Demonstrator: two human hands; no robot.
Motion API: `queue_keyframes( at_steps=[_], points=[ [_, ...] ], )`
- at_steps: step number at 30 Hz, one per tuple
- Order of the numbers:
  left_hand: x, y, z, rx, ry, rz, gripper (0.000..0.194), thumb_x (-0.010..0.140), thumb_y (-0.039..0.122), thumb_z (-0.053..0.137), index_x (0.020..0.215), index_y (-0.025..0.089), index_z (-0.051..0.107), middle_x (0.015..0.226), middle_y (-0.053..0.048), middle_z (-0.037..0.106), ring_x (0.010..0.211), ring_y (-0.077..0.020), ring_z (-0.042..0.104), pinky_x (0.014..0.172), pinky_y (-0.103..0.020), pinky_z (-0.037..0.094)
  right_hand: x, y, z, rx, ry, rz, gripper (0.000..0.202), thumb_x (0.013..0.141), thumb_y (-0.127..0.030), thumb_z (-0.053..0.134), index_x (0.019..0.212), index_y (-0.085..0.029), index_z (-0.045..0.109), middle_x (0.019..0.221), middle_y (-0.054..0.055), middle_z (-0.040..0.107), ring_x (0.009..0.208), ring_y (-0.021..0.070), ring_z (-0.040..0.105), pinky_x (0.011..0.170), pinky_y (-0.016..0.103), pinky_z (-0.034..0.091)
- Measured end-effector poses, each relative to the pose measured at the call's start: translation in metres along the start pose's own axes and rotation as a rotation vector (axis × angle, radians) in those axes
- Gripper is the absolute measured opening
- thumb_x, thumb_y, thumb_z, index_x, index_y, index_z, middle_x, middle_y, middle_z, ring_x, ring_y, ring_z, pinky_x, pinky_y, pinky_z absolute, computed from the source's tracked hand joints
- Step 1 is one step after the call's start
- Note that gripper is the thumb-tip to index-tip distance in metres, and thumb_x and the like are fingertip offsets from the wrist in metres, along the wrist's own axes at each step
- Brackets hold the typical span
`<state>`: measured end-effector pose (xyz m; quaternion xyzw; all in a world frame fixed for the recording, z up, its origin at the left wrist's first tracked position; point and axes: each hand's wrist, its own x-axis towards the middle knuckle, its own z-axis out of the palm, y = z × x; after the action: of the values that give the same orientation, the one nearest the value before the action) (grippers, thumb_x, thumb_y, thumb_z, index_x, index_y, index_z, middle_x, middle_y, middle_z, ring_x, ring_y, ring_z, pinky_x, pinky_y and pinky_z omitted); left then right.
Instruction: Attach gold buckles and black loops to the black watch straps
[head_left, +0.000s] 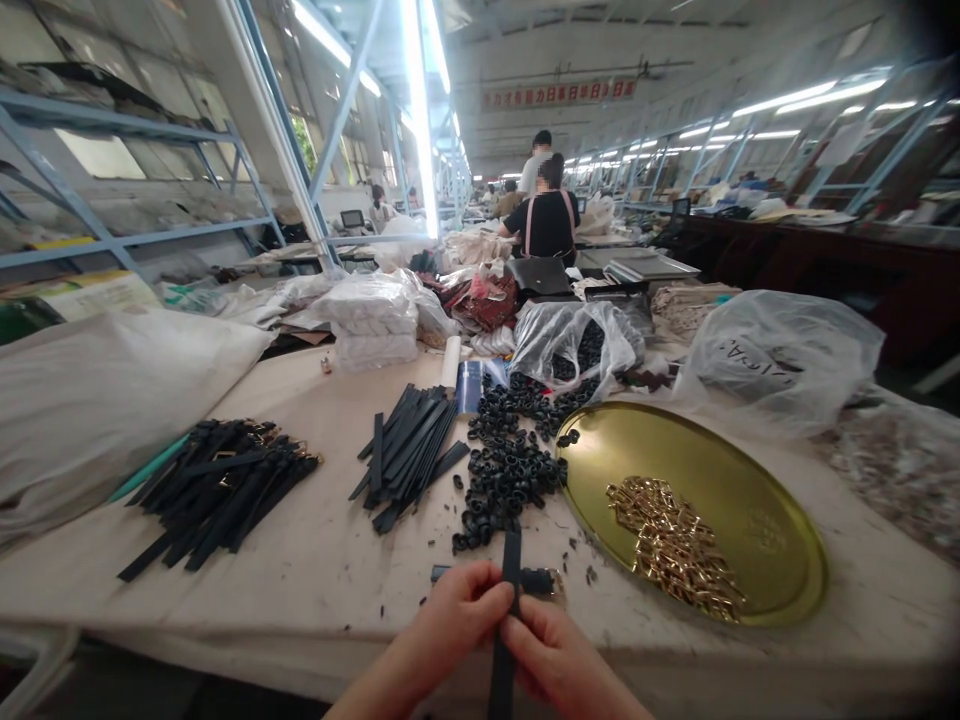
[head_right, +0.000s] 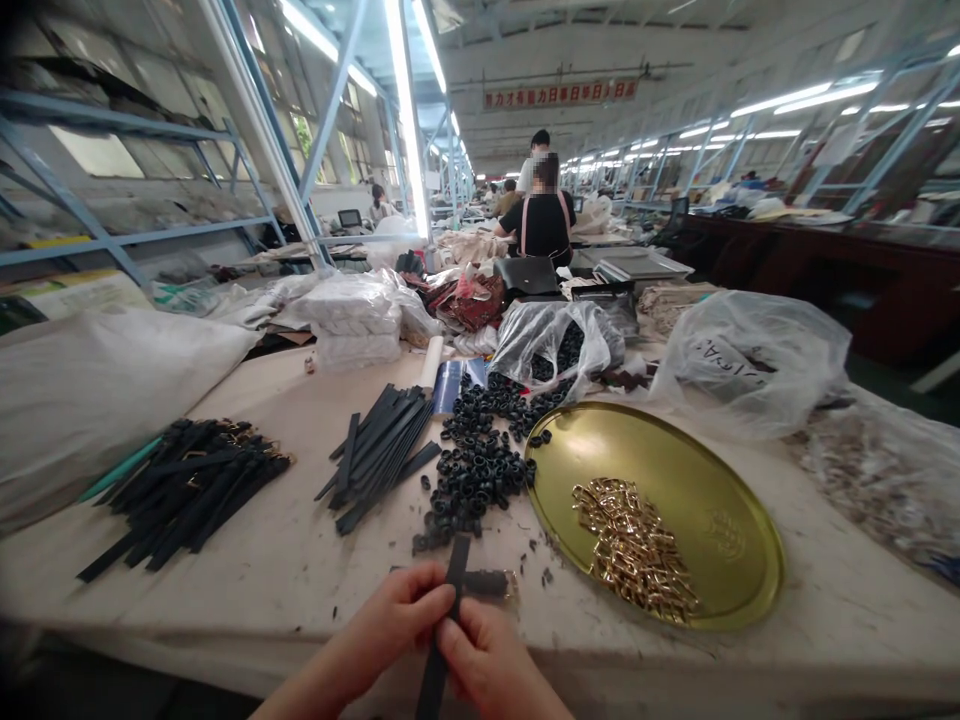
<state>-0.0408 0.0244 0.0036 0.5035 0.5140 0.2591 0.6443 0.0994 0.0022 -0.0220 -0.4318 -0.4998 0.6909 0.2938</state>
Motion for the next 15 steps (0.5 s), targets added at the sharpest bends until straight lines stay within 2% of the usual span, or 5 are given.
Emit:
queue_keyframes(
  at_steps=[1, 3, 6, 10, 15],
  points=[
    [0.005, 0.004, 0.002, -0.028, 0.006, -0.02, 0.023, 0.069, 0.036, 0.053, 0.069, 0.013, 0.052, 0.055, 0.005, 0.045, 0.047, -0.0059, 0.039, 0.045, -0.019, 0.031, 0.001, -0.002, -0.005, -0.058, -0.023, -0.002, 0.046, 0.075, -0.061, 0.038, 0.07, -0.017, 0.053, 0.046, -0.008, 0.036, 0.038, 0.0064, 0.031, 0.038, 0.019, 0.024],
    [0.01, 0.009, 0.005, -0.101, 0.017, -0.056, 0.023, 0.067, 0.036, 0.054, 0.068, 0.013, 0.05, 0.053, 0.005, 0.046, 0.044, -0.005, 0.038, 0.043, -0.018, 0.029, 0.006, -0.009, -0.023, -0.245, 0.033, -0.032, 0.046, 0.08, -0.057, 0.03, 0.068, -0.018, 0.051, 0.045, -0.006, 0.038, 0.04, 0.009, 0.037, 0.04, 0.021, 0.03],
    [0.011, 0.011, 0.007, -0.174, 0.008, -0.112, 0.021, 0.066, 0.035, 0.054, 0.068, 0.014, 0.05, 0.053, 0.004, 0.049, 0.042, -0.0045, 0.038, 0.041, -0.017, 0.029, 0.024, -0.02, -0.06, -0.829, 0.406, -0.166, 0.034, 0.085, -0.041, 0.03, 0.067, -0.019, 0.05, 0.059, -0.001, 0.051, 0.057, 0.0139, 0.051, 0.053, 0.024, 0.038],
    [0.01, 0.009, 0.007, -0.218, 0.011, -0.156, 0.015, 0.064, 0.028, 0.051, 0.066, 0.013, 0.052, 0.052, 0.004, 0.05, 0.04, -0.0042, 0.039, 0.04, -0.017, 0.029, 0.058, -0.025, -0.083, -1.023, 0.527, -0.169, 0.011, 0.08, -0.022, 0.043, 0.077, -0.019, 0.053, 0.082, 0.006, 0.057, 0.076, 0.0207, 0.055, 0.065, 0.03, 0.036],
    [0.011, 0.004, 0.006, -0.274, 0.027, -0.177, 0.013, 0.062, 0.026, 0.051, 0.064, 0.013, 0.052, 0.049, 0.004, 0.048, 0.038, -0.0042, 0.038, 0.039, -0.016, 0.028, 0.08, -0.017, -0.08, -1.086, 0.557, -0.147, 0.008, 0.075, -0.014, 0.048, 0.069, -0.019, 0.052, 0.076, 0.007, 0.055, 0.071, 0.0223, 0.054, 0.059, 0.03, 0.033]
  ],
)
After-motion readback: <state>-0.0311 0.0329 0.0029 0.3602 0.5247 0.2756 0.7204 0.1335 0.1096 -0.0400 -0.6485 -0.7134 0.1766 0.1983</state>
